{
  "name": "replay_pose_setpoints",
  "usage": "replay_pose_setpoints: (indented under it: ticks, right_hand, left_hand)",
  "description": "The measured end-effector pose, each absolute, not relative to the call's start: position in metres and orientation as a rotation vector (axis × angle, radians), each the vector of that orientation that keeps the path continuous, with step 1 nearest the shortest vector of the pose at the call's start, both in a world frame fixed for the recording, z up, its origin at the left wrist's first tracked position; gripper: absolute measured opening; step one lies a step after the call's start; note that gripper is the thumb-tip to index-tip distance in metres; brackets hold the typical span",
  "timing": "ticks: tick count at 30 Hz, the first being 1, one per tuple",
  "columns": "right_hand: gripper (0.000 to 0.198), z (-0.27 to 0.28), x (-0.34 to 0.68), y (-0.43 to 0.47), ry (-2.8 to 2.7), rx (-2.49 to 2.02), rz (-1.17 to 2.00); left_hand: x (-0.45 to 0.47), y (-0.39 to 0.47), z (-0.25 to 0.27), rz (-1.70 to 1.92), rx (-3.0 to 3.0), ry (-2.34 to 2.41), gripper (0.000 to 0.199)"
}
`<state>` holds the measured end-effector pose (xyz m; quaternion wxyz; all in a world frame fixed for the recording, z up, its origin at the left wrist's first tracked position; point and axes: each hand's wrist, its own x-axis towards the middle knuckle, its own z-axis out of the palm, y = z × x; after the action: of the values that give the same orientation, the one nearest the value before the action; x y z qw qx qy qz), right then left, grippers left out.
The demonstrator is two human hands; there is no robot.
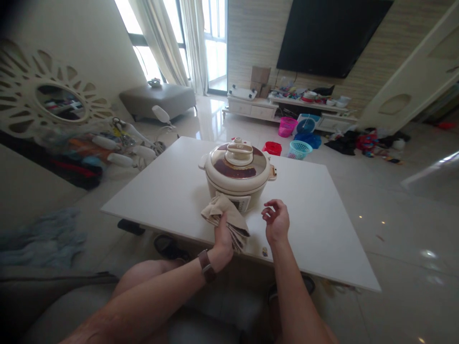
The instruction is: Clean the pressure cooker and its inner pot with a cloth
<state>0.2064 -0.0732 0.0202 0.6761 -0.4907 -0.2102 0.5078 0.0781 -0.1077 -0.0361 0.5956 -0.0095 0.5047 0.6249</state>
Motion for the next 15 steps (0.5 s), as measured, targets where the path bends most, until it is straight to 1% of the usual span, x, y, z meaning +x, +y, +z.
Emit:
replay_pose_setpoints:
  ticks: [2, 4, 7, 11, 15]
  right_hand:
    - [0.022, 0.02, 0.208, -0.073, -0.48, -1.099, 1.141]
    - [0.022, 0.019, 0.209, -0.073, -0.481, -1.107, 1.142]
    - [0.023, 0.02, 0.21, -0.073, -0.471, -1.122, 1.154]
    - [0.023, 0.021, 0.21, -0.072, -0.488, -1.124, 1.153]
    - [0.024, 0.02, 0.209, -0.071, -0.496, -1.144, 1.151]
  left_hand:
    - [0.064, -0.097, -0.028, 1.438, -0.152, 1.164, 0.025]
    - [0.044, -0.085, -0.02, 1.413, -0.244, 1.133, 0.028]
    - [0.009, -0.065, -0.009, 1.429, -0.246, 1.166, 0.028]
    - [-0.031, -0.04, -0.005, 1.673, -0.09, 1.198, 0.029]
    - [-0.041, -0.017, -0.006, 1.938, 0.237, 1.377, 0.037]
